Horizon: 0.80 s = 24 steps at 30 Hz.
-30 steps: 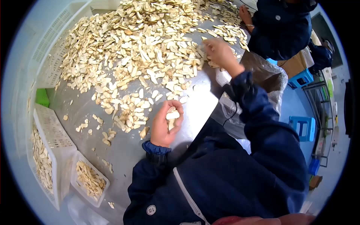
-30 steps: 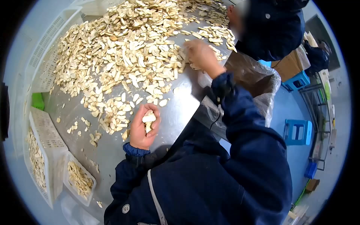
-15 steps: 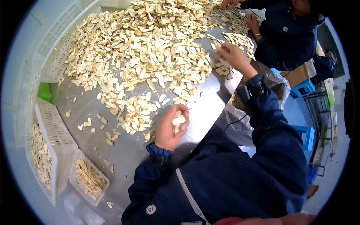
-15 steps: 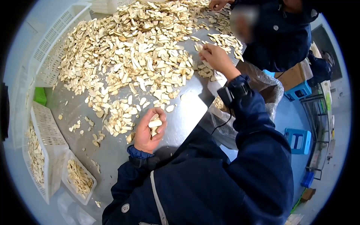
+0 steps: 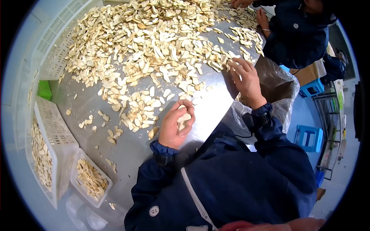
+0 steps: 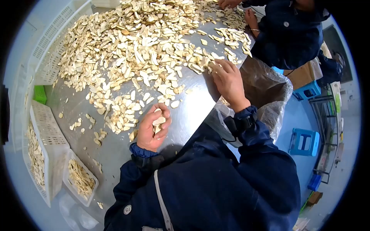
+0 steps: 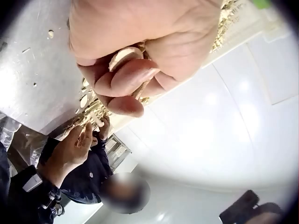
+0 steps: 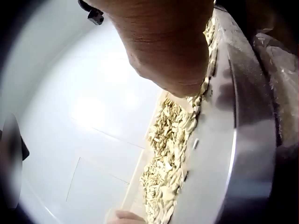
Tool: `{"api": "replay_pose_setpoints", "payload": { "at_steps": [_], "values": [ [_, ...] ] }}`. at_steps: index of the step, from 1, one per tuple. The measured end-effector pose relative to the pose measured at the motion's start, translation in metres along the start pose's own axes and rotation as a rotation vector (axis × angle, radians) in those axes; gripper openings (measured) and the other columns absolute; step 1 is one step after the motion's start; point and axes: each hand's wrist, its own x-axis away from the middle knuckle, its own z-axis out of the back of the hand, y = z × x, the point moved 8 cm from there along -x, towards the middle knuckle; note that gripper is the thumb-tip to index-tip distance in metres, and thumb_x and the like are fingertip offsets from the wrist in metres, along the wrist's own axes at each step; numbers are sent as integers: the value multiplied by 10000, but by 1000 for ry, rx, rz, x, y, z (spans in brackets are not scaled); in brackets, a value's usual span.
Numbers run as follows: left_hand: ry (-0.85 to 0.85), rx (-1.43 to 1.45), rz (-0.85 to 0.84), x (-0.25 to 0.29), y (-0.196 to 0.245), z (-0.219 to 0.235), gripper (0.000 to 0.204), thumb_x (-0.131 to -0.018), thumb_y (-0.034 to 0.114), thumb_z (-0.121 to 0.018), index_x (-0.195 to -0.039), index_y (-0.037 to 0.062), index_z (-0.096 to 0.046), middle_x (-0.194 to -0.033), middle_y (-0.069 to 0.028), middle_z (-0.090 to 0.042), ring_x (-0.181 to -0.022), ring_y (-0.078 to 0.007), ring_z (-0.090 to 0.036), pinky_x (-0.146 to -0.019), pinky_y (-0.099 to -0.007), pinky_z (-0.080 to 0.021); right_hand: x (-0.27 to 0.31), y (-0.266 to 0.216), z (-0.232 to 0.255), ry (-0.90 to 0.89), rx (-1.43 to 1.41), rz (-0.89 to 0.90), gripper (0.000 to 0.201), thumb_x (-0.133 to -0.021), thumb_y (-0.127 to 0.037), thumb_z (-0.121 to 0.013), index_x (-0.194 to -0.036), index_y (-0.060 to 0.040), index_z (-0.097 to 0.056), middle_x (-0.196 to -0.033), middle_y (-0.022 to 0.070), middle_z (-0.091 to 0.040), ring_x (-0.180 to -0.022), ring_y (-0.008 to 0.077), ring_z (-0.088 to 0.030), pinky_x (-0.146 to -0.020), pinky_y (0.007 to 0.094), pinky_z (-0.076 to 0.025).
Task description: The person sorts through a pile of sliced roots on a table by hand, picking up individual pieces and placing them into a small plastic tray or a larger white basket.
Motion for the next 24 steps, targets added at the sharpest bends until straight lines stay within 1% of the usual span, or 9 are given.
{"api": "replay_pose_setpoints", "payload": {
  "at_steps": [3, 4, 7, 8, 11, 14, 15, 21, 24],
  "values": [
    [35, 21, -1, -1, 0, -2, 222, -1095, 216, -512, -1223, 41, -560, -1028, -80, -604, -767, -122, -574, -397, -186, -345, 17, -23, 6, -114, -152, 104, 325, -906, -86, -719, -1224, -143, -749, -1296, 142, -695, -1220, 363, -629, -1053, 467, -504],
    [53, 35, -6, -1, 0, -2, 225, -1098, 221, -508, -1223, 42, -563, -1022, -79, -608, -770, -124, -577, -396, -187, -344, 22, -30, 8, -133, -69, 151, 278, -916, -108, -729, -1191, -134, -762, -1284, 155, -699, -1233, 365, -623, -1055, 463, -501],
    [99, -28, 6, 1, 2, -3, 233, -1107, 244, -495, -1216, 50, -568, -1011, -69, -607, -758, -119, -557, -399, -176, -342, 20, 29, 3, 18, -48, -57, 237, -929, -135, -728, -1161, -127, -772, -1290, 134, -701, -1204, 368, -637, -1028, 468, -514],
    [134, -182, -46, -3, -3, 14, 231, -1108, 246, -496, -1210, 51, -566, -993, -59, -597, -746, -108, -535, -397, -167, -329, 18, 38, 9, 107, 116, -64, 198, -935, -157, -718, -1121, -124, -779, -1211, 119, -723, -1110, 357, -671, -955, 451, -547],
    [120, -143, -26, -3, -6, 15, 219, -1100, 229, -505, -1212, 49, -562, -994, -53, -585, -740, -96, -516, -394, -164, -307, -7, 8, 8, 56, -152, -155, 182, -938, -168, -709, -1100, -120, -775, -1112, 114, -734, -1021, 349, -687, -885, 440, -565],
    [62, -65, 8, 0, -1, -1, 216, -1094, 214, -511, -1220, 46, -559, -1006, -57, -580, -742, -93, -521, -394, -169, -298, -24, -23, -11, -29, -111, -30, 183, -938, -217, -708, -1081, -119, -767, -1033, 115, -730, -980, 338, -691, -822, 440, -568],
    [60, -76, 6, 1, 0, -1, 217, -1093, 213, -512, -1223, 46, -558, -1012, -58, -580, -742, -93, -524, -394, -168, -298, -26, -25, -19, -53, -105, -26, 192, -942, -225, -703, -1084, -113, -765, -1017, 124, -730, -962, 342, -695, -812, 442, -568],
    [57, -87, 17, 0, 0, -4, 224, -1094, 211, -512, -1234, 42, -558, -1020, -64, -581, -734, -93, -542, -390, -168, -304, -12, 13, -21, -138, -344, -377, 228, -963, -185, -647, -1137, -85, -755, -998, 177, -731, -930, 389, -705, -815, 463, -565],
    [63, -81, 29, 1, -2, -3, 227, -1096, 213, -510, -1236, 41, -558, -1020, -65, -582, -724, -93, -546, -389, -170, -307, -7, 7, 1, -71, -184, -353, 232, -959, -170, -641, -1146, -96, -756, -1020, 160, -736, -929, 394, -709, -824, 453, -566]
  ]
}}
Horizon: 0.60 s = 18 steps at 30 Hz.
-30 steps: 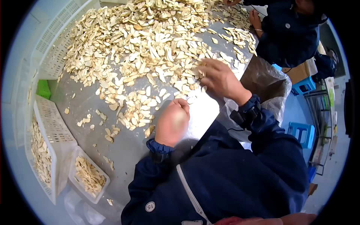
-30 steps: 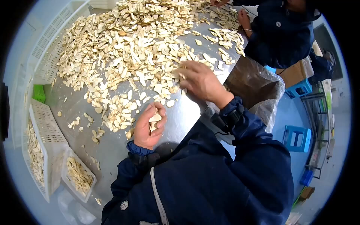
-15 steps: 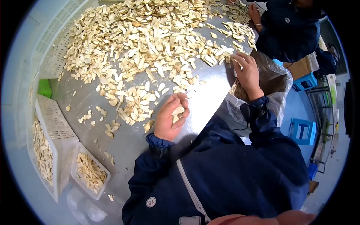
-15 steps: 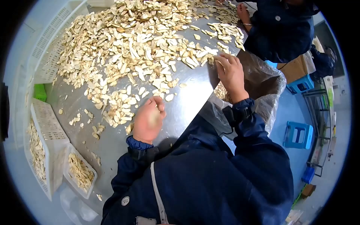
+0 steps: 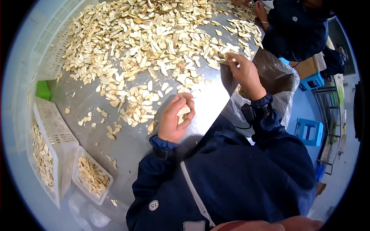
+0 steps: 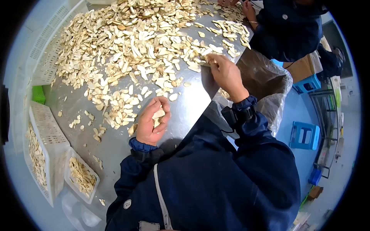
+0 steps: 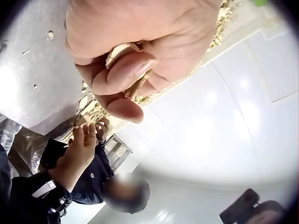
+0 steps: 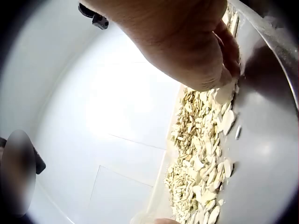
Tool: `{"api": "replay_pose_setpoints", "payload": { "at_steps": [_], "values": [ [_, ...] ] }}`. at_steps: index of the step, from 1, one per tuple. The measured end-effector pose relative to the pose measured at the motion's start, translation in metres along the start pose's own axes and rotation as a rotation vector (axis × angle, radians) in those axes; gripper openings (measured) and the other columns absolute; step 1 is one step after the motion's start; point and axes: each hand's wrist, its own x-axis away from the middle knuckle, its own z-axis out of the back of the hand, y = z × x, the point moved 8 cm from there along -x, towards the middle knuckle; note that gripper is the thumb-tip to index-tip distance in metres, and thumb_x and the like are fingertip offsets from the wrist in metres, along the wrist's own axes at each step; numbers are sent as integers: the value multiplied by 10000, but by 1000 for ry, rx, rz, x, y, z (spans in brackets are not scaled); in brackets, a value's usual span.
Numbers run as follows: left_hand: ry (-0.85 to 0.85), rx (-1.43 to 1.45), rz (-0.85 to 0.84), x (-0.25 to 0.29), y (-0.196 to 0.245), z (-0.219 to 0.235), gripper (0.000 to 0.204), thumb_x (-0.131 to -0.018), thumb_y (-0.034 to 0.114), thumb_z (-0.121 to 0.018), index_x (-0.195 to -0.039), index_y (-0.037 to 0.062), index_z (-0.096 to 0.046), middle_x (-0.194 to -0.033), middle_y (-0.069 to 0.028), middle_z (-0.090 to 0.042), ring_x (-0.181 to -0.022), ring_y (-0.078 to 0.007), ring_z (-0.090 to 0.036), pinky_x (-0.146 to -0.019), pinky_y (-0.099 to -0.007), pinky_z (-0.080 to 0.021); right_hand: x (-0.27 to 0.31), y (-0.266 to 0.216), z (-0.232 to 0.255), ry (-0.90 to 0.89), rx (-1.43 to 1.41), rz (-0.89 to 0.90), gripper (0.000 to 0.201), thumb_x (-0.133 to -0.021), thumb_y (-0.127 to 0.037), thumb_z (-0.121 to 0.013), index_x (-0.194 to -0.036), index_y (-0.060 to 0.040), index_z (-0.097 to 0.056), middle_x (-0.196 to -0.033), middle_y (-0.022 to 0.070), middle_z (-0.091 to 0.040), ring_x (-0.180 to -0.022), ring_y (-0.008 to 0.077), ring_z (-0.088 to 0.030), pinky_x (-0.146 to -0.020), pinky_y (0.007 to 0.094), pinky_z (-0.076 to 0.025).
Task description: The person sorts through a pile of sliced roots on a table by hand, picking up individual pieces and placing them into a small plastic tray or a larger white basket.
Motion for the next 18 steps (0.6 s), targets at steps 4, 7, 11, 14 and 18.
{"api": "replay_pose_setpoints", "payload": {
  "at_steps": [4, 7, 11, 14, 18],
  "values": [
    [-5, -4, -7, 0, 1, 1, 229, -1099, 219, -507, -1234, 40, -557, -1016, -66, -583, -717, -92, -545, -388, -170, -311, -3, -7, -4, 32, 45, 75, 195, -941, -185, -678, -1101, -116, -765, -1008, 119, -735, -896, 360, -717, -779, 427, -571],
    [0, -11, -5, 0, 0, -1, 229, -1102, 219, -503, -1231, 37, -556, -1015, -70, -584, -714, -93, -544, -387, -171, -313, -2, -29, -22, -49, -10, 154, 192, -943, -243, -714, -1060, -102, -771, -945, 125, -719, -858, 342, -706, -760, 415, -565],
    [2, -43, -11, 1, 3, -2, 229, -1106, 214, -490, -1228, 30, -553, -1016, -78, -585, -702, -95, -540, -385, -172, -310, -5, -37, -30, -63, 77, 242, 189, -934, -239, -716, -1046, -95, -766, -941, 130, -724, -878, 337, -704, -773, 417, -562],
    [4, -29, -14, 1, 3, -5, 213, -1106, 201, -486, -1209, 26, -551, -1014, -82, -584, -699, -98, -545, -386, -172, -308, -1, -26, -26, -97, 36, 186, 194, -923, -231, -719, -1049, -88, -756, -933, 126, -736, -871, 346, -702, -768, 428, -560],
    [-7, -63, -10, -1, 0, 1, 330, -1124, 267, -447, -1318, 16, -539, -1053, -94, -605, -708, -101, -558, -387, -176, -309, 2, -27, -13, -179, -138, -6, 224, -957, -247, -732, -1101, -77, -750, -958, 128, -759, -852, 293, -726, -761, 371, -564]
  ]
}}
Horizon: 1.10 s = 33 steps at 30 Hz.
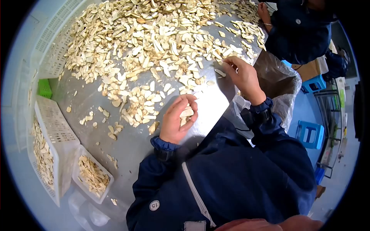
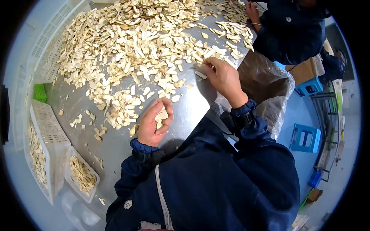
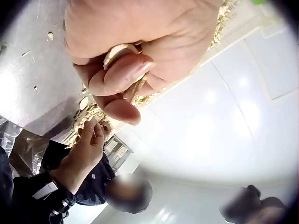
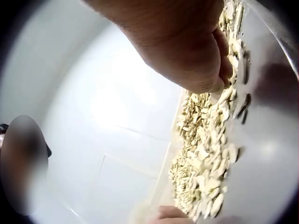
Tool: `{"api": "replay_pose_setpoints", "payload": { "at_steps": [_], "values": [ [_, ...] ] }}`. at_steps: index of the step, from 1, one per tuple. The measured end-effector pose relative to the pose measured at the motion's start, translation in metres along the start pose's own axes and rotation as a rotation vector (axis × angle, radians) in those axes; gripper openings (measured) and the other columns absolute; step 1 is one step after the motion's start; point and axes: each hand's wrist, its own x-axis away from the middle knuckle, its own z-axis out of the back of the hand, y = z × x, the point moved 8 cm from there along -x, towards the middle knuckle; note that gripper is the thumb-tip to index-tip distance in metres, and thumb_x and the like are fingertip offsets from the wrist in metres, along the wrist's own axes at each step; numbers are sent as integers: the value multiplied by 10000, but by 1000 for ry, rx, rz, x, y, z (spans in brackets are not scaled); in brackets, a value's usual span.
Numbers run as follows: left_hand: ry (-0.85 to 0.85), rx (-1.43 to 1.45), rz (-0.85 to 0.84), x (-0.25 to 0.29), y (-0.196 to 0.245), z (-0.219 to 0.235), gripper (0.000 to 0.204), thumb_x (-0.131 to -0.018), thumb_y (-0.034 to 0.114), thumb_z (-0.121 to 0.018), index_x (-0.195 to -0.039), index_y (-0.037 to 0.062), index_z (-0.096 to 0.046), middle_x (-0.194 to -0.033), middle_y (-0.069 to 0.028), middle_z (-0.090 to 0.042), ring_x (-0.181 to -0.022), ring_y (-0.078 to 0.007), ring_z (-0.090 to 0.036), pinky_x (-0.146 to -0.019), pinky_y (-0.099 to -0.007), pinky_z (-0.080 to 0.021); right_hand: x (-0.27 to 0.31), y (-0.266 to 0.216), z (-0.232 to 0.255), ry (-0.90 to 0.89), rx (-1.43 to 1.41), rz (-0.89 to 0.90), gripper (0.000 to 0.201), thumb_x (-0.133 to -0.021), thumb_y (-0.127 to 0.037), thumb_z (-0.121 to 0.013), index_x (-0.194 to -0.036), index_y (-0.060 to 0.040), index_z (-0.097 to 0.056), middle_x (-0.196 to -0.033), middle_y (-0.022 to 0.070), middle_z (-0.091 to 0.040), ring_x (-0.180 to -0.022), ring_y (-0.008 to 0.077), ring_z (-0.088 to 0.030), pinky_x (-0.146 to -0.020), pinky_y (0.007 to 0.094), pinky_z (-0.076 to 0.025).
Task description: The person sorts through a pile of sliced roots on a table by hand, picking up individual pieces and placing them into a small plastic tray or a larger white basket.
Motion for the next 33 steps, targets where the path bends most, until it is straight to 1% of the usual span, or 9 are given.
{"api": "replay_pose_setpoints", "payload": {
  "at_steps": [3, 5, 7, 9, 11, 17, 18, 25, 33],
  "values": [
    [28, 12, 30, 2, 0, -3, 430, -1138, 333, -411, -1409, 17, -518, -1086, -103, -619, -747, -113, -583, -387, -178, -316, 10, -31, -23, -365, -459, 37, 264, -1023, -237, -700, -1207, -50, -731, -1065, 99, -752, -969, 217, -706, -880, 315, -539],
    [68, 87, 49, 1, 3, -13, 480, -1145, 372, -388, -1445, 19, -515, -1102, -107, -626, -777, -121, -599, -386, -178, -321, 2, -60, -21, -339, -268, 297, 302, -1014, -227, -704, -1268, -63, -713, -1206, 125, -726, -1075, 275, -689, -922, 356, -545],
    [54, 79, 30, 3, 3, -11, 423, -1142, 369, -413, -1317, 23, -581, -1086, -103, -621, -813, -133, -612, -388, -180, -332, -20, -45, -25, -30, 53, 432, 354, -982, -195, -712, -1322, -100, -692, -1331, 148, -675, -1163, 344, -650, -969, 411, -541],
    [34, 35, 15, 0, -2, 3, 390, -1139, 359, -430, -1248, 26, -599, -1077, -101, -620, -806, -131, -609, -388, -181, -334, -30, -27, -27, 214, 434, 518, 323, -935, -216, -694, -1240, -114, -722, -1249, 161, -705, -1076, 374, -665, -925, 440, -551],
    [12, 76, -5, 1, -1, 3, 266, -1115, 275, -487, -1176, 37, -589, -1056, -96, -615, -781, -123, -586, -391, -178, -318, -40, -3, -30, -38, 261, 315, 249, -937, -216, -691, -1155, -106, -740, -1172, 146, -729, -1052, 371, -672, -897, 439, -549],
    [26, 75, 12, 0, 0, 0, 179, -1088, 190, -511, -1166, 43, -577, -1053, -91, -609, -755, -111, -552, -395, -176, -299, -23, 33, 20, 166, 280, 80, 193, -950, -203, -675, -1097, -105, -751, -1137, 121, -739, -1035, 371, -673, -880, 441, -546],
    [23, 73, 11, 0, 0, 0, 178, -1089, 189, -508, -1169, 44, -574, -1054, -91, -608, -754, -109, -550, -395, -176, -299, -20, 23, 26, 315, 460, 213, 191, -943, -153, -657, -1100, -99, -752, -1165, 126, -732, -1069, 371, -662, -904, 451, -541],
    [24, 60, 5, 1, 0, 0, 188, -1088, 192, -503, -1179, 40, -568, -1061, -90, -608, -747, -104, -544, -401, -175, -304, -13, -20, -25, 17, 222, 530, 226, -931, -73, -645, -1124, -100, -760, -1177, 114, -727, -1120, 353, -634, -996, 433, -518],
    [24, 56, 2, 1, 1, -1, 192, -1087, 199, -510, -1174, 40, -574, -1056, -86, -612, -739, -98, -543, -405, -177, -306, -14, 21, -3, 79, 155, 125, 240, -1000, -200, -636, -1172, -55, -718, -1050, 157, -749, -983, 369, -686, -878, 407, -541]
  ]
}}
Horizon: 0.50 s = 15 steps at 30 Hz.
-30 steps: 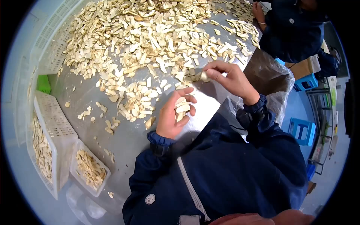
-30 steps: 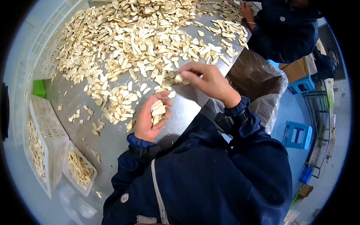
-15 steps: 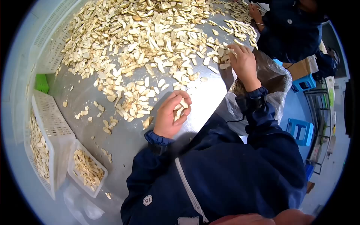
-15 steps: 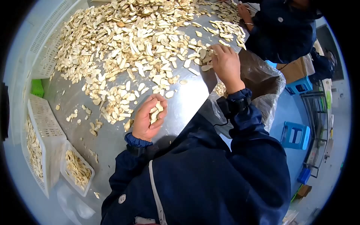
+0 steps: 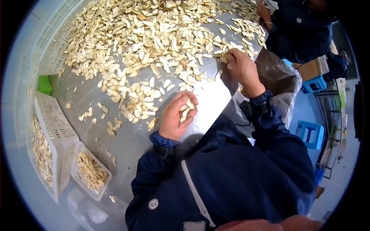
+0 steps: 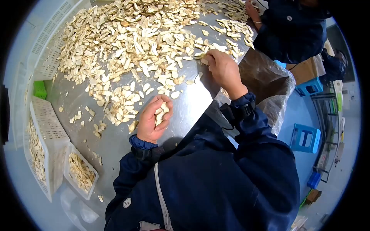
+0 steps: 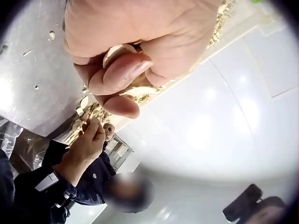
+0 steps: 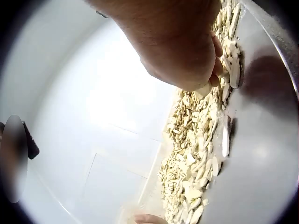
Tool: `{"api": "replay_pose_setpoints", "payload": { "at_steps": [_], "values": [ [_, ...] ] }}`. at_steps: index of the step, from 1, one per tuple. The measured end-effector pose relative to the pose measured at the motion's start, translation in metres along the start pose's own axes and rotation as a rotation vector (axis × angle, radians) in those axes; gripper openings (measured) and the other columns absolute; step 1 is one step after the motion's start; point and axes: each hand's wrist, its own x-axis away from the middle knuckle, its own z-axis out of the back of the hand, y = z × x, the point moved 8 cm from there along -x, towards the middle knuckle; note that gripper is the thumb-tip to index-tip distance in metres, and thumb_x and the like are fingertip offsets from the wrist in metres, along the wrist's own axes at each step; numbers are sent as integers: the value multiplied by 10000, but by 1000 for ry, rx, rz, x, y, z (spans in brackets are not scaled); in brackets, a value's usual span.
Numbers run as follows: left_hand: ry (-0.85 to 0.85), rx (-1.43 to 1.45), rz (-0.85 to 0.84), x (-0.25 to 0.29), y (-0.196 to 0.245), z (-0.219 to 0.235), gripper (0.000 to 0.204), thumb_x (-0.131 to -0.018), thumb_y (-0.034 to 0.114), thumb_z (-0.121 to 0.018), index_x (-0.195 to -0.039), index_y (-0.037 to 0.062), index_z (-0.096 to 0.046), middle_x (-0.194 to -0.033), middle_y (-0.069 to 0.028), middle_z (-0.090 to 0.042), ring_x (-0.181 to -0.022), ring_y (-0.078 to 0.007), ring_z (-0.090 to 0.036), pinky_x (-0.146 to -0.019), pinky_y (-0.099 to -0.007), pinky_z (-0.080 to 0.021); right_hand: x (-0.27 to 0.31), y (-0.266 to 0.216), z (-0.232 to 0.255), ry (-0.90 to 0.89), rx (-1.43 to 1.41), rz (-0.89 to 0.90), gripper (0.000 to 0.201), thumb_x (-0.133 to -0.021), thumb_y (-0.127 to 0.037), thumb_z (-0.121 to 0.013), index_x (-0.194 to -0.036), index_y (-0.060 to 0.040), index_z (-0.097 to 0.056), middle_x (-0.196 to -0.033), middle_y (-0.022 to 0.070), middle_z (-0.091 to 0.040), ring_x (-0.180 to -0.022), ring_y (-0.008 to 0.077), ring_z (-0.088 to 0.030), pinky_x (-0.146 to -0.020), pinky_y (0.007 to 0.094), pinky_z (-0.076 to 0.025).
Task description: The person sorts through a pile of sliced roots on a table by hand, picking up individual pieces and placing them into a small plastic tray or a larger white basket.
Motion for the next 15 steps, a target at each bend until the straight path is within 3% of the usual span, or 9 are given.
{"api": "replay_pose_setpoints", "payload": {
  "at_steps": [2, 5, 8, 12, 14, 15],
  "values": [
    [4, -3, -1, 0, 0, 0, 191, -1088, 200, -511, -1173, 40, -574, -1057, -86, -612, -737, -98, -543, -405, -178, -305, 5, 13, 1, 24, -164, -166, 258, -1021, -210, -633, -1197, -37, -709, -1007, 155, -755, -912, 336, -714, -828, 386, -554],
    [4, -7, 0, 0, 0, 0, 192, -1088, 204, -514, -1170, 41, -574, -1056, -85, -612, -736, -95, -544, -404, -176, -304, 10, 17, -9, -126, -339, -283, 291, -1039, -218, -634, -1248, -24, -695, -982, 133, -763, -846, 238, -729, -779, 345, -555],
    [-1, -9, -3, 0, 0, 0, 195, -1089, 207, -514, -1169, 40, -574, -1052, -82, -613, -732, -94, -543, -404, -175, -306, 11, 11, -16, -163, -502, -241, 313, -1033, -203, -643, -1290, -29, -686, -973, 111, -762, -844, 159, -704, -788, 309, -546],
    [-5, -5, -12, 0, -1, 1, 238, -1105, 239, -485, -1186, 33, -574, -1054, -84, -614, -734, -93, -550, -399, -178, -308, 13, -7, -17, -224, -485, -193, 333, -1026, -204, -644, -1301, -19, -680, -982, 86, -762, -853, 124, -678, -812, 276, -543],
    [-26, 29, -13, -2, -3, 1, 269, -1115, 263, -469, -1197, 30, -574, -1059, -84, -615, -736, -93, -555, -395, -179, -309, 24, -44, -22, -342, -832, -157, 287, -1043, -237, -668, -1241, -36, -725, -1081, 55, -756, -921, 123, -668, -852, 290, -539],
    [-21, 40, -1, -2, -2, -2, 283, -1119, 274, -463, -1203, 28, -574, -1058, -85, -617, -738, -93, -558, -392, -179, -312, 27, -63, -18, -422, -810, -51, 291, -1044, -253, -676, -1238, -43, -730, -1095, 58, -757, -953, 129, -670, -868, 300, -539]
  ]
}}
